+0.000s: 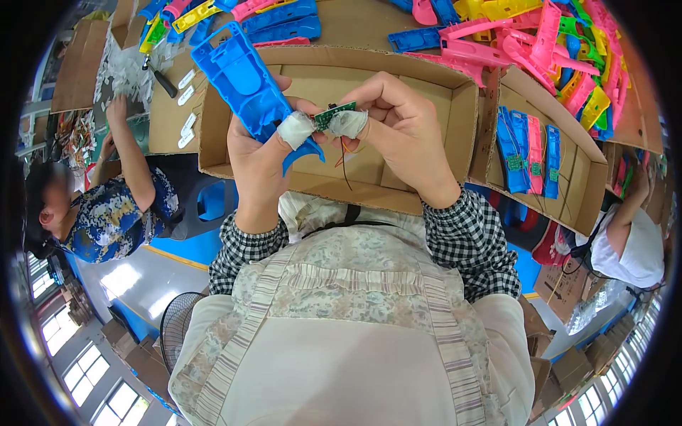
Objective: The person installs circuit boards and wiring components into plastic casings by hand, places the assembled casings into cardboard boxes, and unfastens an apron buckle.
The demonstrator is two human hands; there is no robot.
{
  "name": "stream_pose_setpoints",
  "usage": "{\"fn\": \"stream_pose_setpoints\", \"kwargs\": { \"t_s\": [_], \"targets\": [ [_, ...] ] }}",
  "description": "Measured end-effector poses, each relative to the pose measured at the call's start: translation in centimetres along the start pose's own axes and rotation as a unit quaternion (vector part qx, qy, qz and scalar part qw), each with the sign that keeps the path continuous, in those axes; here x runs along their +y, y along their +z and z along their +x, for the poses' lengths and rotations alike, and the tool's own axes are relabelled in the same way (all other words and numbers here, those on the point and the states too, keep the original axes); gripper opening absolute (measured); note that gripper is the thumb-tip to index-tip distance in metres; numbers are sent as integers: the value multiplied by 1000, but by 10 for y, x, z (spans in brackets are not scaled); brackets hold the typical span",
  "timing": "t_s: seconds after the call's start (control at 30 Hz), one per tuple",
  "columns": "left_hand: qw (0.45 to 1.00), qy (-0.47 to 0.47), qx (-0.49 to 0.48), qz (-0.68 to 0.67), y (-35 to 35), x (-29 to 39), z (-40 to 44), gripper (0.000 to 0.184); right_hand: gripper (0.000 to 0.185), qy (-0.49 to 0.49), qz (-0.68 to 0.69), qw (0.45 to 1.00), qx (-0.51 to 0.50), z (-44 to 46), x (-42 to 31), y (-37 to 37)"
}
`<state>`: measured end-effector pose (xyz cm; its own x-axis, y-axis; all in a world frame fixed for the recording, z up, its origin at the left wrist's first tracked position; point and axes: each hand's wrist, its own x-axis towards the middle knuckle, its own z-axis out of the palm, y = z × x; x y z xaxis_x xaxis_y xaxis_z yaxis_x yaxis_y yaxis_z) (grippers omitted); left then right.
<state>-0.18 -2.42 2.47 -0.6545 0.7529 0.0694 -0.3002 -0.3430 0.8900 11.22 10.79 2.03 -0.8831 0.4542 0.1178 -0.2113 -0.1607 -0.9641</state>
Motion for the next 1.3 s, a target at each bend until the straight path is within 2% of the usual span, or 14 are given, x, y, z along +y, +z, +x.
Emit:
{"fn": "stream_pose_setpoints", "kwargs": {
  "t_s": [0.2, 0.3, 0.4, 0.5, 0.57, 0.63, 0.7, 0.83, 0.93, 1.03, 1.07, 1.1, 1.13, 1.3],
  "targets": [
    [990, -28, 108, 83, 4, -2, -5, 36, 12, 111, -24, 993, 22, -2, -12, 6],
    [987, 22, 76, 141, -4, -27, -3, 38, 14, -97, -344, 934, -15, 6, -29, -17],
    [994, -11, 20, 107, 0, -18, -1, 42, 15, -209, -466, 859, 33, 11, -83, -42],
    [996, -47, 38, 69, -10, -21, 0, 45, 14, -259, -509, 816, 91, 11, -170, -71],
    [992, -105, 68, 1, -28, -30, 2, 45, 11, -184, -378, 881, 217, 17, -231, -80],
    [993, -89, 55, 55, -30, -33, 2, 45, 12, -275, -435, 830, 216, 30, -253, -97],
    [980, -155, 107, -61, -34, -32, 2, 43, 16, -367, -470, 762, 253, 67, -307, -130],
    [980, -156, 104, -60, -33, -35, 0, 43, 17, -349, -520, 699, 345, 139, -390, -169],
    [977, -160, 112, -82, -26, -30, -3, 42, 13, -464, -588, 513, 419, 184, -417, -205],
    [976, -154, 122, -96, -37, -30, -10, 40, 13, -454, -613, 486, 427, 213, -409, -239],
    [974, -145, 129, -116, -43, -34, -13, 40, 19, -349, -688, 479, 419, 212, -406, -253],
    [975, -143, 115, -129, -47, -34, -5, 40, 33, -292, -828, 319, 358, 240, -425, -343],
    [965, -145, 157, -149, -58, -32, -26, 41, 42, -192, -833, 436, 282, 237, -397, -336],
    [962, -157, 210, -80, -59, -8, -26, 38, 34, -403, -703, 451, 373, 199, -345, -281]
  ]
}}
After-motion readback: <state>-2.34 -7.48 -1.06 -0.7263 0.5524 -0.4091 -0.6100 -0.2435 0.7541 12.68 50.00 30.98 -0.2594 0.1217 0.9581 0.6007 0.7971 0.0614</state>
